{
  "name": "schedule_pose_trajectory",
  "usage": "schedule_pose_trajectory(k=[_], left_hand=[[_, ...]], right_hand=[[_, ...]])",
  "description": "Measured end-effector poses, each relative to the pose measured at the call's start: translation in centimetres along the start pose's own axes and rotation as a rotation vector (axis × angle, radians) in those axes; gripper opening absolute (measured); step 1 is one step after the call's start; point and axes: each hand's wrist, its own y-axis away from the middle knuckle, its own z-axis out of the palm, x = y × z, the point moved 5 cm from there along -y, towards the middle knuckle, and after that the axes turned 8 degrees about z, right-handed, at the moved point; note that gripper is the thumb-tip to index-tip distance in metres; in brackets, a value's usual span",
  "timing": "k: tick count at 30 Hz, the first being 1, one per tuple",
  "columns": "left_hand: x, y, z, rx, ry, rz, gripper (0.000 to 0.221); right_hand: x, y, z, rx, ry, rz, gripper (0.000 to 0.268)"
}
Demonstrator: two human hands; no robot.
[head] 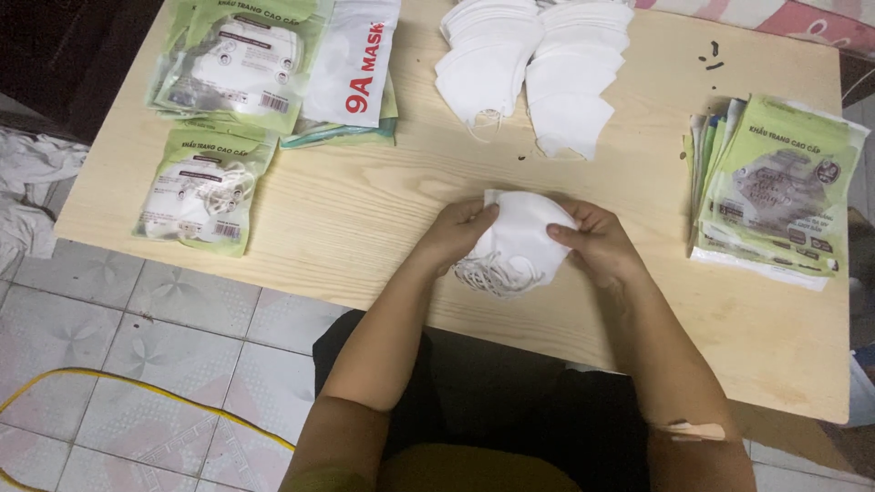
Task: Packaging stacks of white face masks into plastic bags
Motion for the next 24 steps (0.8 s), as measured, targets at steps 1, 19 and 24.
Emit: schedule_pose_trajectory(k=[1,19,24], left_hand=[[0.5,0.2,-0.2,0.001,0.001,-0.002,0.043],[4.7,1.8,-0.4,0.225,-0.137,0.325,0.030],[3.7,1.3,0.1,0.127,0.189,0.267,0.029]], right_hand=[[-0.3,0.3,0.4,0.000,0.000,0.003,0.030],[-1.3,1.5,-4.5,0.289,0.074,-0.198,0.008],[-5.0,3.3,1.9,0.163,0.074,-0.139,0.010]])
